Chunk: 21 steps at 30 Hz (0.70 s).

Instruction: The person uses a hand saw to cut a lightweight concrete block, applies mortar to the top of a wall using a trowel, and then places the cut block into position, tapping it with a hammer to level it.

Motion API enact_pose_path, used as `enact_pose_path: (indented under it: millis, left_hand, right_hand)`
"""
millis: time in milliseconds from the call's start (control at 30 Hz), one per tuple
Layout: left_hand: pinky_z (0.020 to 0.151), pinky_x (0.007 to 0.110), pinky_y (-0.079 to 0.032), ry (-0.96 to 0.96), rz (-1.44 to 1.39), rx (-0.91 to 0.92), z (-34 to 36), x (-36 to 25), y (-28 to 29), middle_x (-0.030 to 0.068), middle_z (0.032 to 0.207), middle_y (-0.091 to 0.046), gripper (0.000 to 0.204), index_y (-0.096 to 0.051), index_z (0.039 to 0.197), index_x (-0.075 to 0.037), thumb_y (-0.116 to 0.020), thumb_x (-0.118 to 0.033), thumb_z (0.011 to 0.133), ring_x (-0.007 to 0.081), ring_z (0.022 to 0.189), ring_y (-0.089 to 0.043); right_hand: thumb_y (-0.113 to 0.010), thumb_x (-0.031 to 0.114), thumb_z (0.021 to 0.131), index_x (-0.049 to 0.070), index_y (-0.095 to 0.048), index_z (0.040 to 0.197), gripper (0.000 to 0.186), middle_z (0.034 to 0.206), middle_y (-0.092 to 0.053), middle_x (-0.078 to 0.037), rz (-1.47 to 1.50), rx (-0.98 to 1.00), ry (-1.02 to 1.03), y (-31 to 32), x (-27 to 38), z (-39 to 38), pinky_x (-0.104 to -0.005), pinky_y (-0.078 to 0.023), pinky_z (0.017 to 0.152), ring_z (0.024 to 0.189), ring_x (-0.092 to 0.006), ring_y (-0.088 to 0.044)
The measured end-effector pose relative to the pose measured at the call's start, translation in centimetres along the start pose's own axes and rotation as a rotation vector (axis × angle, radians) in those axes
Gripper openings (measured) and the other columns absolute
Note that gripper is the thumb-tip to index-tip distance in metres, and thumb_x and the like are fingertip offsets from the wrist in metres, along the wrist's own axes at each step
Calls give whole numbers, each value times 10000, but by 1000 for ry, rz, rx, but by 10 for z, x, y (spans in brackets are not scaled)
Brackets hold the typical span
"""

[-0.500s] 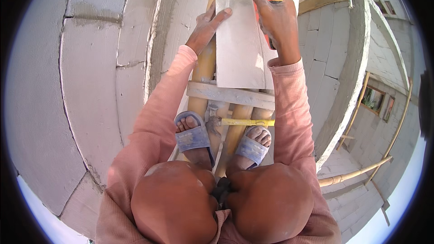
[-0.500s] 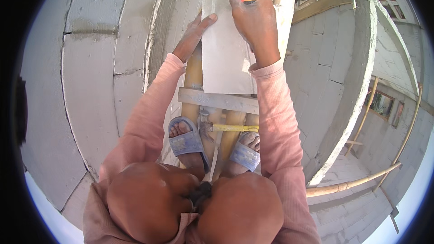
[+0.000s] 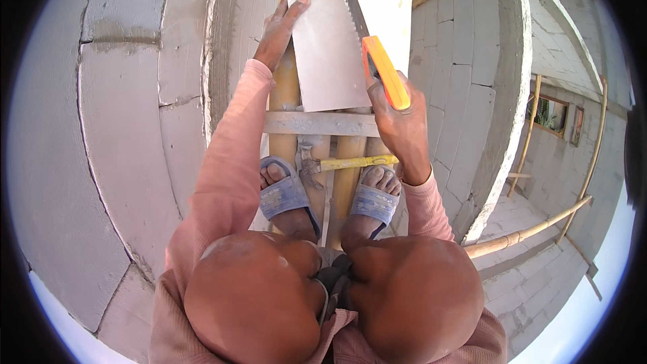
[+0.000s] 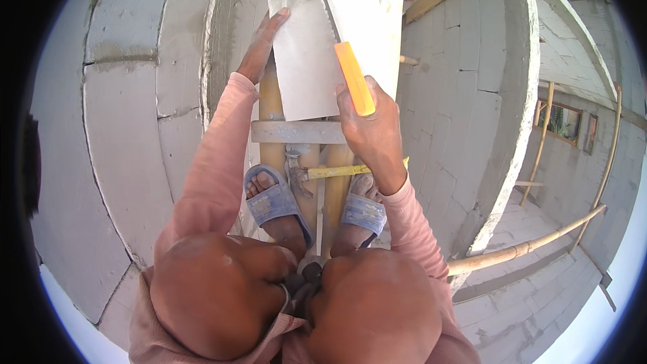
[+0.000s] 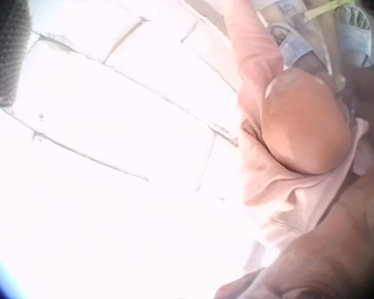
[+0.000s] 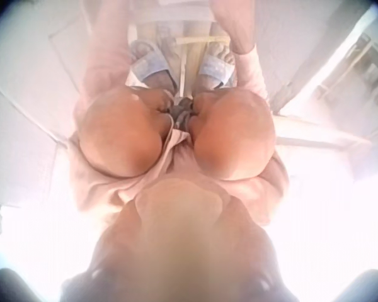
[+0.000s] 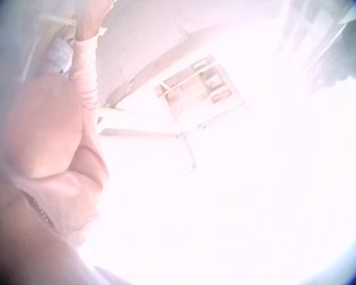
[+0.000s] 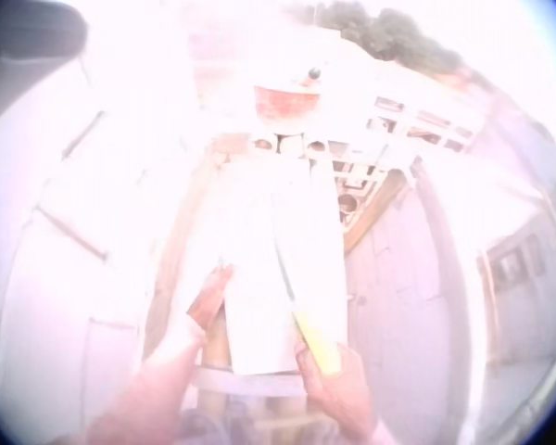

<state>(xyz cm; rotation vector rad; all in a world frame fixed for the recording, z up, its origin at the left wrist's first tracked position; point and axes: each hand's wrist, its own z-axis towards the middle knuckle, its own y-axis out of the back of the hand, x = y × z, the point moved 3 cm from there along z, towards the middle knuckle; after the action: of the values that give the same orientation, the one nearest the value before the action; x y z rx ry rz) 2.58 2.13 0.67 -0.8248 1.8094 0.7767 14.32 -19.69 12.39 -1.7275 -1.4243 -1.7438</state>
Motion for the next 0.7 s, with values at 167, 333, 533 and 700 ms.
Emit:
enact_pose_path:
  millis: [167, 333, 533, 700]
  left_hand:
    - [1174, 446, -298, 12, 41, -1, 1, 16, 8, 247, 1458, -483, 992, -323, 1574, -71, -575, -698, 849, 370, 1361, -452]
    - [1159, 407, -323, -31, -71, 26, -1, 11, 6, 226, 1466, -483, 967, -333, 1560, -44, -599, -657, 862, 325, 1373, -447]
    - [1150, 401, -333, 1, -54, 47, -4, 1, 5, 210, 1474, -475, 976, -322, 1561, -26, -606, -649, 865, 315, 1366, -450]
    - [1224, 398, -190, 69, -124, 127, -13, 1, 0, 193, 1579, -334, 988, -312, 1556, -3, -573, -682, 887, 293, 1491, -263]
  right_hand:
    - [-628, 118, 938, 0, -682, 999, 143, 822, -573, -152, -254, 99, -58, 29, -42, -119, -401, -475, 557, 643, -325, -599]
    - [-674, 168, 944, 0, -655, 1005, 180, 755, -590, -140, -177, -7, -168, 40, -71, -192, -367, -481, 574, 650, -258, -600]
    - [-665, 147, 953, -5, -640, 964, 154, 728, -588, -140, -191, 32, -31, 33, -35, -112, -355, -475, 544, 597, -293, -604]
    - [-653, 140, 951, 1, -612, 932, 146, 710, -587, -154, -70, 27, -85, 31, -34, -87, -378, -489, 552, 605, -349, -614]
